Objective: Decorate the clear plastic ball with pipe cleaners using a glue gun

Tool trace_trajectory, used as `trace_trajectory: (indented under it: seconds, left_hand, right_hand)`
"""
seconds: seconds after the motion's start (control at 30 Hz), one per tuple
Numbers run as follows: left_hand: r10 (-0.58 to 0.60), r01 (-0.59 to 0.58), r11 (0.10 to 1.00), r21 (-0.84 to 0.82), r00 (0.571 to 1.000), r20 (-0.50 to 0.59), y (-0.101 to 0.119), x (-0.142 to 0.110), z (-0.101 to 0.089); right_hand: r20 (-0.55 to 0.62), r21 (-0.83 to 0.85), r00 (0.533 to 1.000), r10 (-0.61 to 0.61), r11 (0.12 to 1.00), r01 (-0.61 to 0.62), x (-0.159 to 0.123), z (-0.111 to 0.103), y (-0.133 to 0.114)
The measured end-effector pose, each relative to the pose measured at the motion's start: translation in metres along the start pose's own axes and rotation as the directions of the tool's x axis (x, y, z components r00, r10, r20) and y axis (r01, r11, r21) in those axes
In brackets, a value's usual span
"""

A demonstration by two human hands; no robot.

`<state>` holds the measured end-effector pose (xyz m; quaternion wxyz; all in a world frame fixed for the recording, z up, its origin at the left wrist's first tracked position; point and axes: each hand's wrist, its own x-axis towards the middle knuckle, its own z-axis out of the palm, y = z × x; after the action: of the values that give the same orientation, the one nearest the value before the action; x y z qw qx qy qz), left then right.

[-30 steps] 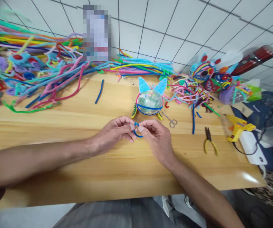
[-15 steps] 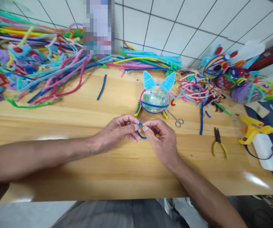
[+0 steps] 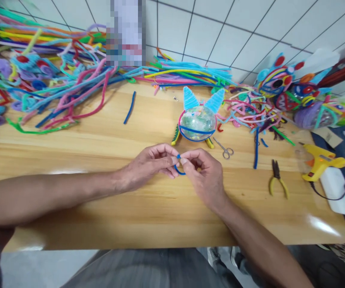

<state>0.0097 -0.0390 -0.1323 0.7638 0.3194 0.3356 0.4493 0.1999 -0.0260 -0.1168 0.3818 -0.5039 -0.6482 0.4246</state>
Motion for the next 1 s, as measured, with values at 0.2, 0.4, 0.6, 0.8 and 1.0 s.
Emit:
trace_trajectory:
  seconds: [0.2,0.4,0.6,0.8,1.0]
  left_hand:
    - [0.030,-0.030,0.994,0.102,1.000,0.000,0.004,0.000,0.000]
    - [0.058,-0.056,0.964,0.262,0.998,0.000,0.005,-0.002,-0.002]
    - [0.144,-0.131,0.874,0.467,0.990,0.009,0.009,-0.001,-0.003]
    - [0.155,-0.141,0.827,0.544,0.988,0.020,0.015,0.002,-0.004]
    - [0.108,-0.094,0.860,0.501,0.994,0.001,0.017,0.005,-0.005]
  right_hand:
    - [0.011,-0.094,0.999,-0.052,0.994,0.053,0.000,-0.001,-0.003]
    - [0.044,-0.156,0.992,-0.118,0.980,0.123,0.000,-0.001,-0.005]
    - [0.084,-0.142,0.994,-0.074,0.986,0.085,-0.001,-0.002,0.004]
    - [0.127,0.001,0.991,0.032,0.999,-0.033,0.002,-0.005,0.004]
    - [0.120,0.166,0.982,0.147,0.972,-0.166,0.009,-0.011,0.001]
